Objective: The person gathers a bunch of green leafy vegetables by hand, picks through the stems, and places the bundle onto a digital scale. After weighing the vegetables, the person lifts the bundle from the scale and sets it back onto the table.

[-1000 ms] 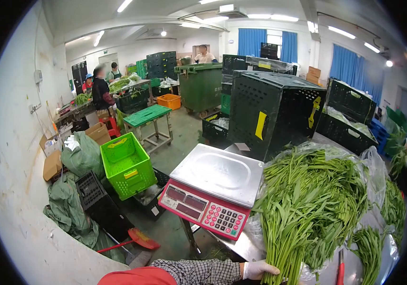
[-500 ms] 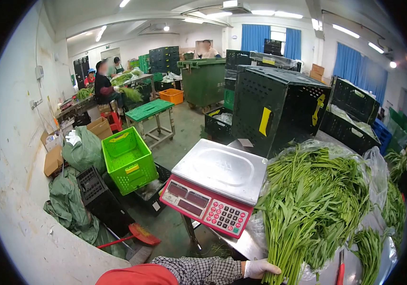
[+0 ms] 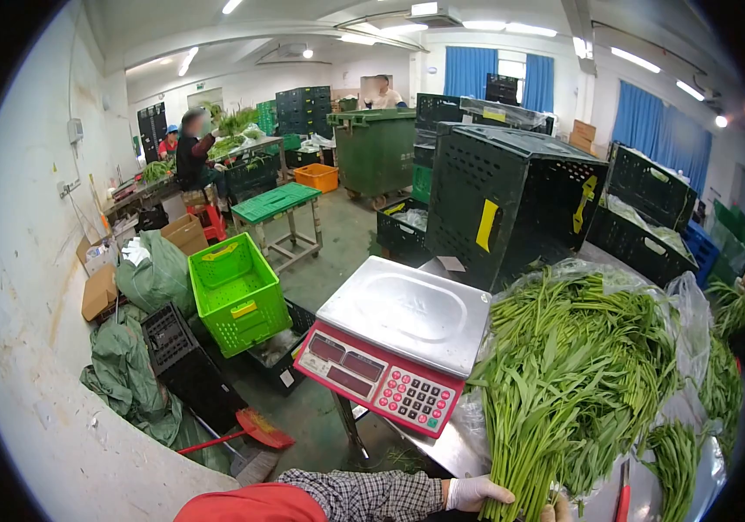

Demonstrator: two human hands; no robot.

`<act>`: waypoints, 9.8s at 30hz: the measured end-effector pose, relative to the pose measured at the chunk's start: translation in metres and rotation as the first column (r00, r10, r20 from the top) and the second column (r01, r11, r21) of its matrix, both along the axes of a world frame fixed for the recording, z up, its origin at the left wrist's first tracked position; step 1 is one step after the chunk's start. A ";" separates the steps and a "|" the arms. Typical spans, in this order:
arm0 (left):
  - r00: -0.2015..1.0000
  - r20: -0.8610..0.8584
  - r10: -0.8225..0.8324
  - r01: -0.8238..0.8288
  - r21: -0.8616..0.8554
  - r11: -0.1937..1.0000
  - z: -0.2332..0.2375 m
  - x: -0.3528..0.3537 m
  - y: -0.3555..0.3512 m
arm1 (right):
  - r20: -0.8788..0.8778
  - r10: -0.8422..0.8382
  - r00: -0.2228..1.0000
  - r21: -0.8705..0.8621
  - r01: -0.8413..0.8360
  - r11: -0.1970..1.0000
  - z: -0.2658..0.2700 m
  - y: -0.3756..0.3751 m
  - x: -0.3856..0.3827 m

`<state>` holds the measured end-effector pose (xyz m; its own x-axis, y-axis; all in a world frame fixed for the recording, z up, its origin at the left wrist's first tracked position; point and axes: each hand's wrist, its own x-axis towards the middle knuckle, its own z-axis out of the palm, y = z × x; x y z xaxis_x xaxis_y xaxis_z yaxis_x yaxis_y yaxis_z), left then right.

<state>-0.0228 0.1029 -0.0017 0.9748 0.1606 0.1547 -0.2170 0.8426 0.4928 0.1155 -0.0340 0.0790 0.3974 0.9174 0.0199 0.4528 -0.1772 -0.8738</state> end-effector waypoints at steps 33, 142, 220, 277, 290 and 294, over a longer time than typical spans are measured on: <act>0.996 -0.072 0.044 -0.046 -0.037 0.998 -0.007 0.005 -0.004 | -0.291 -0.055 0.955 0.078 0.081 0.994 -0.036 0.006 0.000; 0.995 -0.093 0.020 -0.018 0.030 0.999 0.000 -0.002 0.001 | -0.596 0.037 0.802 0.054 -0.006 0.999 -0.026 0.024 -0.012; 0.971 -0.221 0.093 -0.123 -0.126 0.984 0.014 -0.018 -0.008 | 0.506 -0.191 0.841 0.402 -0.035 0.915 0.011 0.027 -0.033; 0.967 -0.203 0.151 -0.159 -0.024 0.987 0.012 -0.013 -0.009 | 0.347 -0.315 0.884 0.052 0.317 0.947 0.020 -0.059 0.009; 0.951 -0.266 0.156 -0.164 -0.008 0.986 0.013 -0.012 -0.008 | -0.174 -0.153 0.973 -0.062 0.144 0.988 -0.028 -0.002 0.008; 0.954 -0.265 0.138 -0.146 -0.009 0.989 0.012 -0.013 -0.008 | -0.359 -0.099 0.928 -0.150 0.047 0.988 -0.023 0.009 0.010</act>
<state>-0.0355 0.0953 0.0102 0.9472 0.3010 -0.1107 -0.2015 0.8269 0.5250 0.1254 -0.0249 0.0565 0.4196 0.8690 -0.2624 0.0887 -0.3269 -0.9409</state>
